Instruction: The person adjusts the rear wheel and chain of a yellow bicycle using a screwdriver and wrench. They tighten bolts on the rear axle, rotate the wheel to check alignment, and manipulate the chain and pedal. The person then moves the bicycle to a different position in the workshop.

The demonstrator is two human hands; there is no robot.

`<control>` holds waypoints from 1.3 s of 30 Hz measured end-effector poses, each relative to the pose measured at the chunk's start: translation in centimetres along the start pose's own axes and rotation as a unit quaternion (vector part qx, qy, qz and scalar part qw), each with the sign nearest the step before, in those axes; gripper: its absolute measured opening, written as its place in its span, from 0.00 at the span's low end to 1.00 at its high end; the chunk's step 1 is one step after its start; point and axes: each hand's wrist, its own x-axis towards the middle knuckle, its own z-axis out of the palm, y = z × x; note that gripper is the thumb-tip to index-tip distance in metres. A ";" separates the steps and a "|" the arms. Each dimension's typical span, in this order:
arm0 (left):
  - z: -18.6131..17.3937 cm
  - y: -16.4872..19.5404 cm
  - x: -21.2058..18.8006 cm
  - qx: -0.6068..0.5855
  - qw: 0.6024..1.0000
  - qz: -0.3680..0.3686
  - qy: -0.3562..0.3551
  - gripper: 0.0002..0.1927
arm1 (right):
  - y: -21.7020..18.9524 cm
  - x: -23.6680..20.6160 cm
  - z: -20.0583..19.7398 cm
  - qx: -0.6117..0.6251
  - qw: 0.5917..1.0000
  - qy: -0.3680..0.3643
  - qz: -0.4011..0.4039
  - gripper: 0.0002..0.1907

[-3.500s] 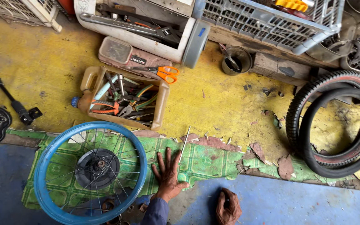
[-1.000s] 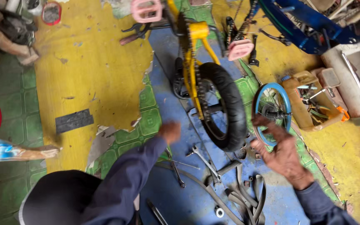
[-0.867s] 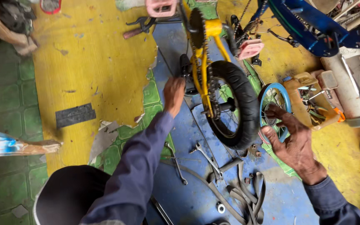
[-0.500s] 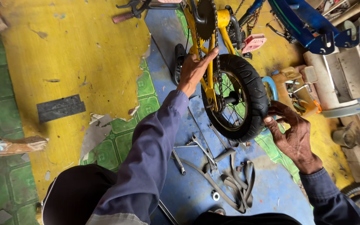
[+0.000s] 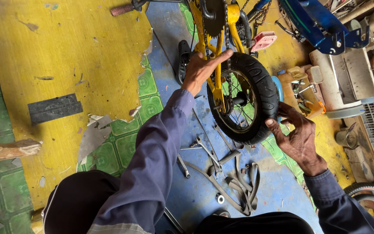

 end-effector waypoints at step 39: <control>7.6 -5.3 0.6 -0.116 0.972 0.195 0.055 0.10 | 13.7 -6.9 2.7 0.163 0.983 0.034 0.076 0.17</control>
